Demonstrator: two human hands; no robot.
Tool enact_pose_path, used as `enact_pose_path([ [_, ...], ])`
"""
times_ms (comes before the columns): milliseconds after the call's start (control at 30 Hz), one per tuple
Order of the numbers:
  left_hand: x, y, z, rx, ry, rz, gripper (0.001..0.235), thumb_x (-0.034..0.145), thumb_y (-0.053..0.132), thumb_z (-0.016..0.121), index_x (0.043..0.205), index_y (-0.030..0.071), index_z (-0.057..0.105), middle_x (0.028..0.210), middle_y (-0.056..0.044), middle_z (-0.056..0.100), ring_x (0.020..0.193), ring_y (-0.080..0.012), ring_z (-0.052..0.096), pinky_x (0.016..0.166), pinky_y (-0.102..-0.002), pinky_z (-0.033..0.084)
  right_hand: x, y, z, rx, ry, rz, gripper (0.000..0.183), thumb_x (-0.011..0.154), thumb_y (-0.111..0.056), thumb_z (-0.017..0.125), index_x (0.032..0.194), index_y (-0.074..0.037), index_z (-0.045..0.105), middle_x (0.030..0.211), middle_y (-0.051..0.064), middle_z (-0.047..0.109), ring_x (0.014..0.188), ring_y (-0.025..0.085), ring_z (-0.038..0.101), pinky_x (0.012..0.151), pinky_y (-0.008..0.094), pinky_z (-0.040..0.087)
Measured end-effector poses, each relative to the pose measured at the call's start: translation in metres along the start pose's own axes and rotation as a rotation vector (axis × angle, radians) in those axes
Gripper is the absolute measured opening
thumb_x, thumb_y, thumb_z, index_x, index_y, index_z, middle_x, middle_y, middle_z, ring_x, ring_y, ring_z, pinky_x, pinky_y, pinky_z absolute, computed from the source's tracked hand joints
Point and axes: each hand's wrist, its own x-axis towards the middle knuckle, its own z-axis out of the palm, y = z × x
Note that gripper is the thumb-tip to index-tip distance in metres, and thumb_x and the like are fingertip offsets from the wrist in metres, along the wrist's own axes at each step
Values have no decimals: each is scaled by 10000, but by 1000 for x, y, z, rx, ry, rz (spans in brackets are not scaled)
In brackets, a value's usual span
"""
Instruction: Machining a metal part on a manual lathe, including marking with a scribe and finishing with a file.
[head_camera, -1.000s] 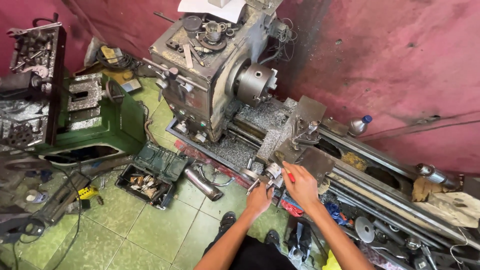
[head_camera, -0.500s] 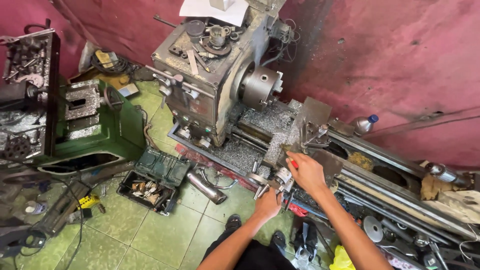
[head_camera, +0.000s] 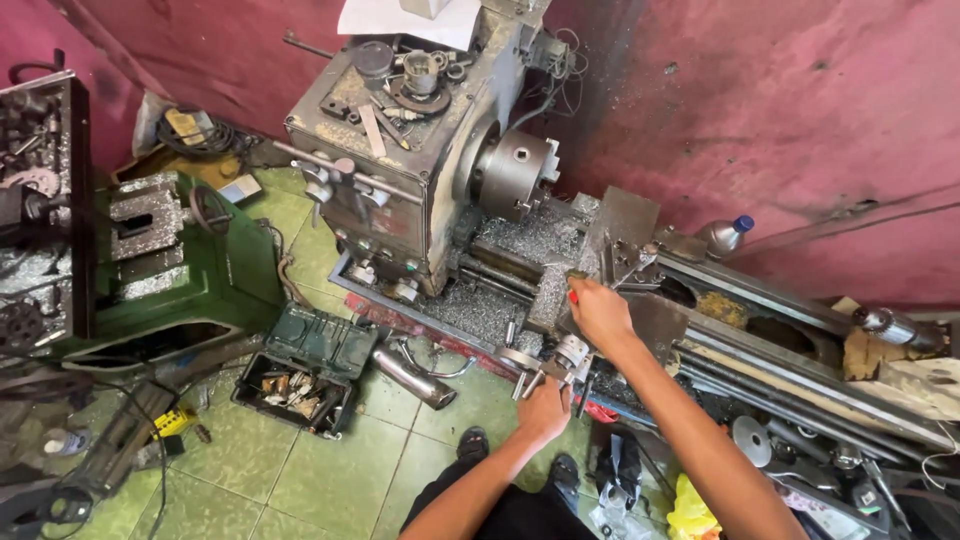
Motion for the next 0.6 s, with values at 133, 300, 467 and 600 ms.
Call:
enact_pose_path([
  [133,4,-5,6,17,-15,-6,422,1014,466,400,1073,80,561,945,-179,719,962,-375,733,812,-560,585,-4,-13,-27,-15,-21,-20,303,959,-364,588,1236,-282,680,1086,-17,742,962,250,763,810,410,639],
  [300,2,-7,4,-2,-15,7,454,1025,492,362,1087,92,569,981,-165,724,1011,-350,725,871,-539,572,-7,-32,-71,191,-62,1,320,969,-297,591,1259,-235,710,1104,60,764,1025,312,749,835,458,626],
  [467,-3,-1,-6,15,-4,32,451,1028,488,365,1072,94,581,975,-158,735,1015,-324,729,886,-526,572,2,-24,-60,137,-18,15,340,962,-242,616,1284,-169,697,1099,102,755,1051,303,745,851,439,627],
  [600,-4,-4,-4,47,4,33,435,1026,503,358,1076,127,570,970,-114,739,1029,-277,724,916,-502,556,-2,-26,-65,137,-33,-23,307,936,-208,653,1224,-133,729,1038,125,764,1021,311,752,853,422,625],
])
